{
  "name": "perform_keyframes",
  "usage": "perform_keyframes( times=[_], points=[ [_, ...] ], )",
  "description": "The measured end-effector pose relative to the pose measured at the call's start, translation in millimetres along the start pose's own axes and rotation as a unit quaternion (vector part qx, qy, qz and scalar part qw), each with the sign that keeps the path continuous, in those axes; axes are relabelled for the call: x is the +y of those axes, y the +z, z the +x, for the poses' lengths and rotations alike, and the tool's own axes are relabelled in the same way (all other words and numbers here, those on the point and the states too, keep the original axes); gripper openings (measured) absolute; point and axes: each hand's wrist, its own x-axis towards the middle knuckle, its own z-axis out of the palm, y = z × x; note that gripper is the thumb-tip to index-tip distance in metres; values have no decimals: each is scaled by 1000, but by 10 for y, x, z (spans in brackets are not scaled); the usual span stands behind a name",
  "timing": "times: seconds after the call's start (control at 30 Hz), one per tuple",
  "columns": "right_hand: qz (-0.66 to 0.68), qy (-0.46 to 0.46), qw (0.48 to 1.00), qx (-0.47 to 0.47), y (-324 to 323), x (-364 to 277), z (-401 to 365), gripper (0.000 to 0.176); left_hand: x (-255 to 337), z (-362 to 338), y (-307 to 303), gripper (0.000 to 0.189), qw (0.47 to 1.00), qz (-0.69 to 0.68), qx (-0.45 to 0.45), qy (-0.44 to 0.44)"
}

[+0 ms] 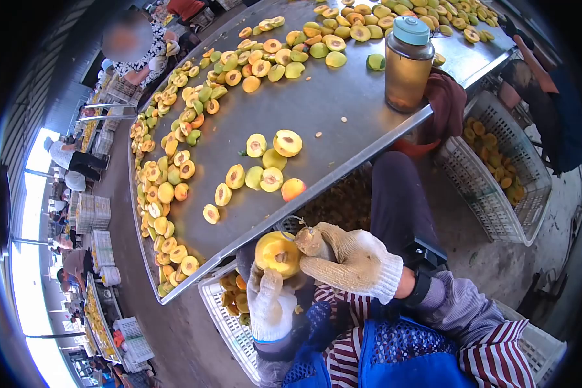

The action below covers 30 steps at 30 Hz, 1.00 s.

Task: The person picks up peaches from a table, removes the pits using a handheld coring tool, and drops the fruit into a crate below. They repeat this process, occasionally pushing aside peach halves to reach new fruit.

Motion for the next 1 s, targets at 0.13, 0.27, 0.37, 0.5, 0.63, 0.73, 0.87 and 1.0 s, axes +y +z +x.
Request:
perform_keyframes(
  times=[0.13,0.27,0.37,0.5,0.63,0.73,0.87,1.0],
  points=[
    [-112,-62,992,-21,-40,-4,-56,29,29,-6,73,62,994,39,44,87],
    [-239,-172,954,60,66,-37,-49,19,-21,23,-26,61,993,73,20,92],
    [-281,-167,937,121,88,71,1,20,6,-109,-195,60,995,63,53,55],
    [-217,-63,971,76,3,80,-23,36,60,-181,-615,56,961,102,222,129],
    [-151,-28,988,27,-9,212,24,34,504,-234,-1341,45,657,689,294,-82],
    [-21,-37,999,-19,58,219,125,29,518,-121,-1598,42,574,763,268,128],
    [-26,22,997,-67,170,99,182,29,803,583,-1330,38,654,701,198,205],
    [-103,22,989,-101,201,89,241,30,750,1733,-1875,46,484,834,128,231]
  ],
)
